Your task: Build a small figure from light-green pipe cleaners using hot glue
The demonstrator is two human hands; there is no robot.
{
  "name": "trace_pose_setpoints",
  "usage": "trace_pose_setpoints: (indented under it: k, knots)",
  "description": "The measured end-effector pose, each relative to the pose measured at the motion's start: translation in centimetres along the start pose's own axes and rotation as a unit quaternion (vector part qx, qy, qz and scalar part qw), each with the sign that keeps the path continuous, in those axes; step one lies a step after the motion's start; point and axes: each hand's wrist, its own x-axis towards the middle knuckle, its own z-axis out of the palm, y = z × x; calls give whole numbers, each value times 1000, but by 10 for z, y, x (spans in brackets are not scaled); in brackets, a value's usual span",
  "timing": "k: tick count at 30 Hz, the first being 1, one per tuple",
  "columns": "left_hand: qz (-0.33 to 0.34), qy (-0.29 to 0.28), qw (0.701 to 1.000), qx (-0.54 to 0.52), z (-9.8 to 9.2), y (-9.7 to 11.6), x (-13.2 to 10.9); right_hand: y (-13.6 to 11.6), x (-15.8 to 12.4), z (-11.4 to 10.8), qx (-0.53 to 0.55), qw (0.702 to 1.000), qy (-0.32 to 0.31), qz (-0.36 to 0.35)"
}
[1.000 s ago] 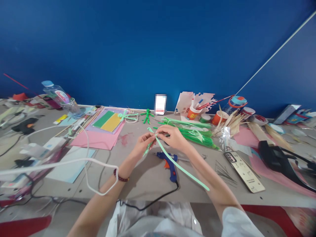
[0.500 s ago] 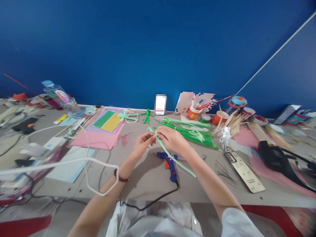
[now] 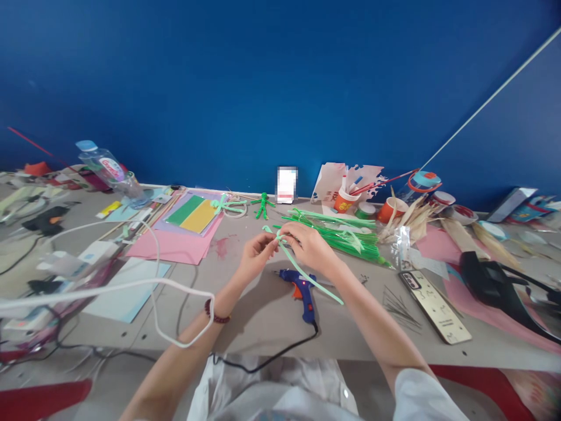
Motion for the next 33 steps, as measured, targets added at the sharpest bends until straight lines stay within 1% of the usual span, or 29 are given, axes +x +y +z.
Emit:
trace_pose_setpoints:
  k: [7, 12, 21, 24, 29, 33]
  knots:
    - [18, 13, 1000, 16, 1, 1, -2, -5, -1, 2, -88, 996, -10, -19]
    - [40, 3, 998, 49, 0, 1, -2, -3, 0, 4, -112, 992, -10, -47]
    - [67, 27, 993, 90, 1, -2, -3, -2, 0, 10, -195, 976, 29, -95]
    - [60, 33, 995, 68, 1, -2, -2, -1, 0, 11, -200, 976, 41, -81]
    - [15, 26, 999, -27, 0, -3, 0, 3, 0, 7, -207, 975, 63, -57]
    - [-27, 12, 998, -47, -1, -6, 2, 6, 0, 2, -246, 966, 48, -62]
